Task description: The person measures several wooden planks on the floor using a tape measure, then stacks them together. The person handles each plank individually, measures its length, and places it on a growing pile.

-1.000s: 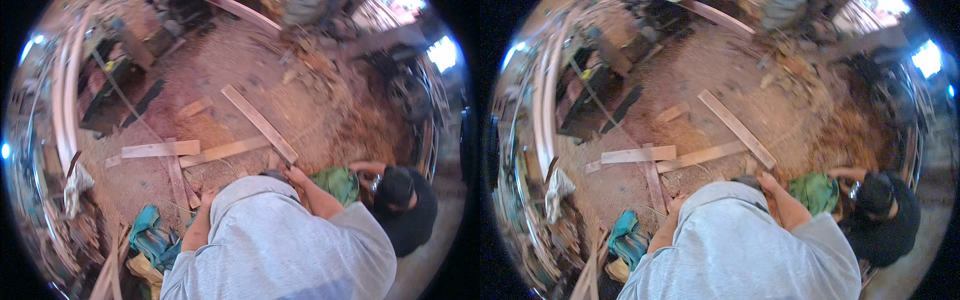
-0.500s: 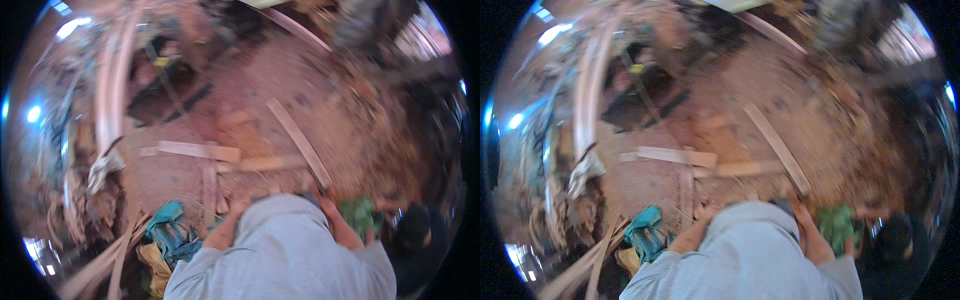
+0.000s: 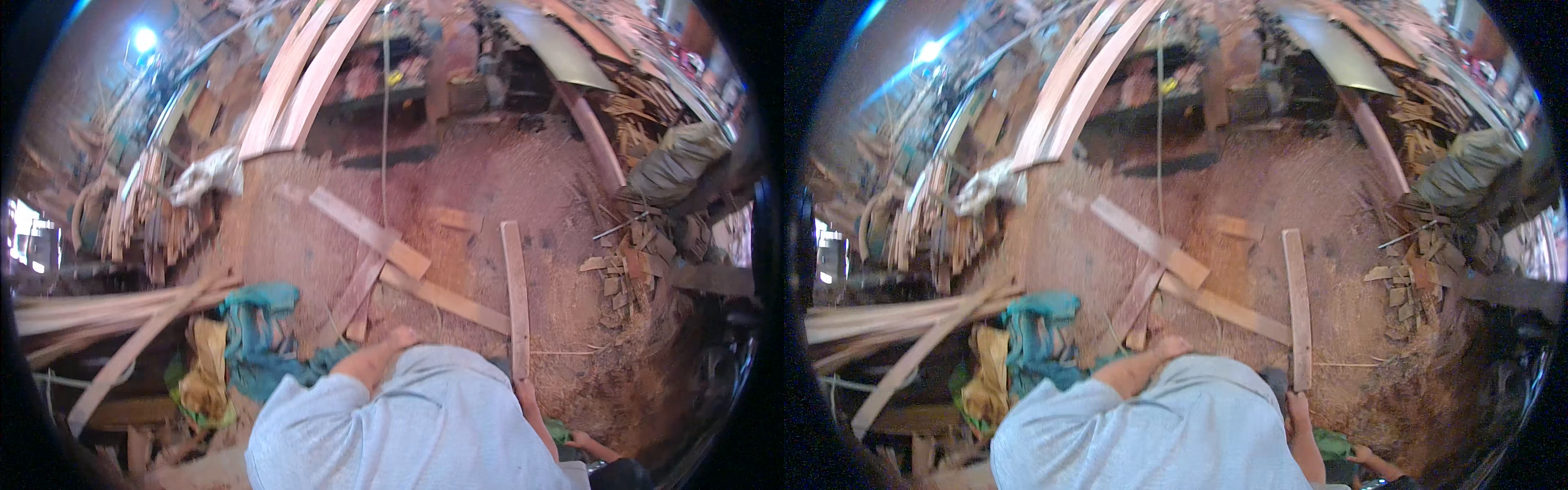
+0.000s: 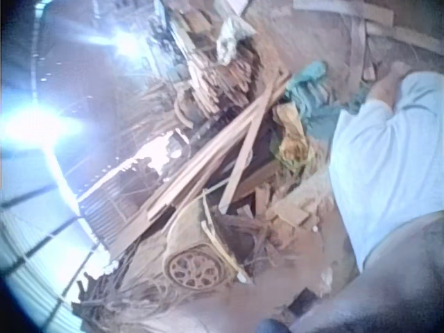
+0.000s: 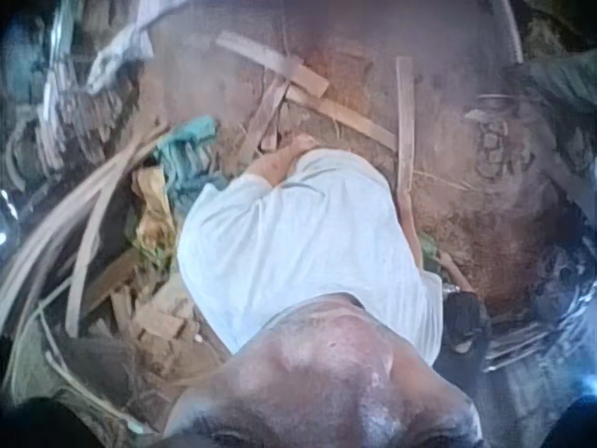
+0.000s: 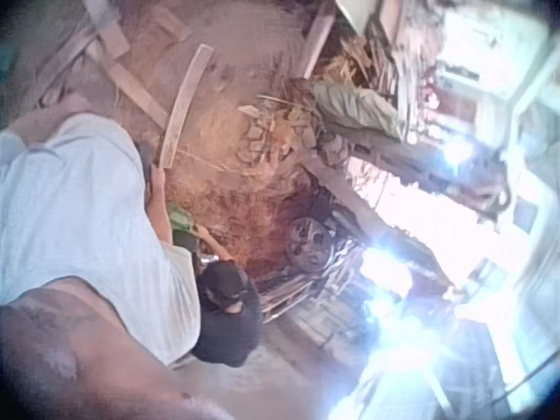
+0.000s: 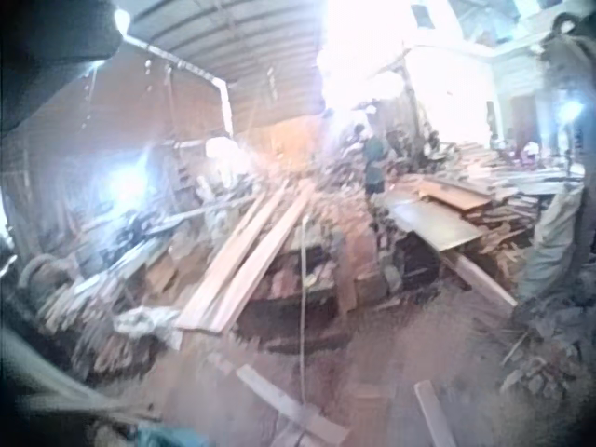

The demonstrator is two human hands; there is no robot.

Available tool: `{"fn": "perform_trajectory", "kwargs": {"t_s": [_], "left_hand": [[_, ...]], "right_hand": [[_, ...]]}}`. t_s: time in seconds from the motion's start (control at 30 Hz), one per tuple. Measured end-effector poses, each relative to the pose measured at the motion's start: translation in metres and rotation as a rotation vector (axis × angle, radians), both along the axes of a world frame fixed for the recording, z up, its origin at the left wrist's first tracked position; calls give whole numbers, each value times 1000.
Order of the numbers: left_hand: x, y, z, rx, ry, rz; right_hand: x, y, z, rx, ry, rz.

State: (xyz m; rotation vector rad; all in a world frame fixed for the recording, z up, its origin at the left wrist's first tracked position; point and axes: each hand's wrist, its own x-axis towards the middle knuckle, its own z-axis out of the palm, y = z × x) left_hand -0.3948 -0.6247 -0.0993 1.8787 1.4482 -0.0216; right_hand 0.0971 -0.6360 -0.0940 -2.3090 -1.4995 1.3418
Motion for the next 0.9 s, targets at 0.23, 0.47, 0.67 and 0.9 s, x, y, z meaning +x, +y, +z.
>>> {"fn": "perform_trajectory", "kwargs": {"t_s": [0.23,0.47,0.67,0.9], "left_hand": [[-9,-4,-14,-277,192,318],[-2,14,-13,-193,17,469],[-4,68,-3,-202,-219,1058],[50,108,86,-587,-396,1768]], "right_hand": [[22,18,-28,63,-156,105],[-72,162,67,-10,213,-187],[-273,456,133,407,439,371],[-606,732,210,1105,593,983]]}}
